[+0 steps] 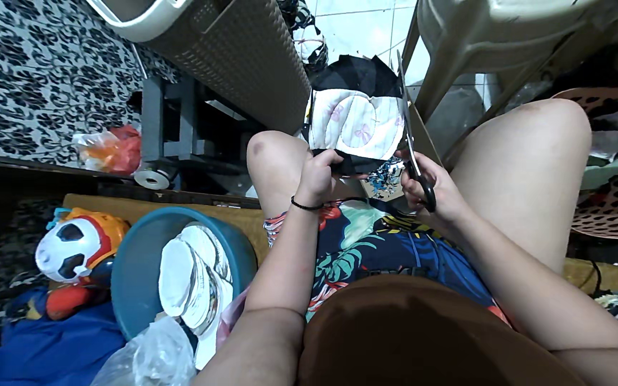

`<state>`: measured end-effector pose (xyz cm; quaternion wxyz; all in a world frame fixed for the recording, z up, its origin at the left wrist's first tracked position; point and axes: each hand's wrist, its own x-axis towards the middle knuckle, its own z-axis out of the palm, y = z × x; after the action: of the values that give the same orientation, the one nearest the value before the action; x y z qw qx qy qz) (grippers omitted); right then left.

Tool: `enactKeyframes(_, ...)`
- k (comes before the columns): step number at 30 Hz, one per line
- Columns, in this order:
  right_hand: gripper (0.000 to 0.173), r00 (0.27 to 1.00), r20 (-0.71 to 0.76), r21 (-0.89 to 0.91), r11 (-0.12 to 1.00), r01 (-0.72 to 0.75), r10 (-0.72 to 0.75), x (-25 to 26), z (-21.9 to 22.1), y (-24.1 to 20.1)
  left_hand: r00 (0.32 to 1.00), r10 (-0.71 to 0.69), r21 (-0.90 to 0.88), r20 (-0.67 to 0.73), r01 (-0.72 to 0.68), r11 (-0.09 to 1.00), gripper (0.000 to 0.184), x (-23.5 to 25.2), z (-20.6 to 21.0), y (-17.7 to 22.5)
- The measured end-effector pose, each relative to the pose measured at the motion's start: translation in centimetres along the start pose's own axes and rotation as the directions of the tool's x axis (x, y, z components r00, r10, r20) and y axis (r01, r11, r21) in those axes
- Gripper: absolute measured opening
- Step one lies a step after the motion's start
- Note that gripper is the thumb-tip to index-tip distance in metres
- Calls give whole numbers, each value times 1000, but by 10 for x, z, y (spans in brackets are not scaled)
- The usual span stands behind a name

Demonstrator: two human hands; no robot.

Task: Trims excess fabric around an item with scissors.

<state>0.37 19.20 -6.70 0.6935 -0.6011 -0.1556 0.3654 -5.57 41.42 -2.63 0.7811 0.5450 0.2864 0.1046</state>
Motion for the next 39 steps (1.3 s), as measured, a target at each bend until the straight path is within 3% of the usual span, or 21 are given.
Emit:
enactKeyframes(7,62,1000,-23,-6,1000,-11,10,-3,2,-2,1000,17,63,-18,-16,998,23,0,-3,7)
enactKeyframes(17,66,999,26,21,1000,-21,20,-4,3,1,1000,9,65,10,-10,998,23,0,-10,10)
enactKeyframes(24,80,999,44,43,999,-4,2,-2,-2,0,997,-31,95,73,24,995,23,-4,-8,6)
enactKeyframes(32,61,1000,-8,-18,1000,-3,2,-4,0,-4,999,10,118,51,-16,993,22,-1,-12,10)
enactKeyframes(39,62,1000,2,-47,999,-13,13,-5,-2,-2,999,49,203,14,-51,978,25,2,-26,16)
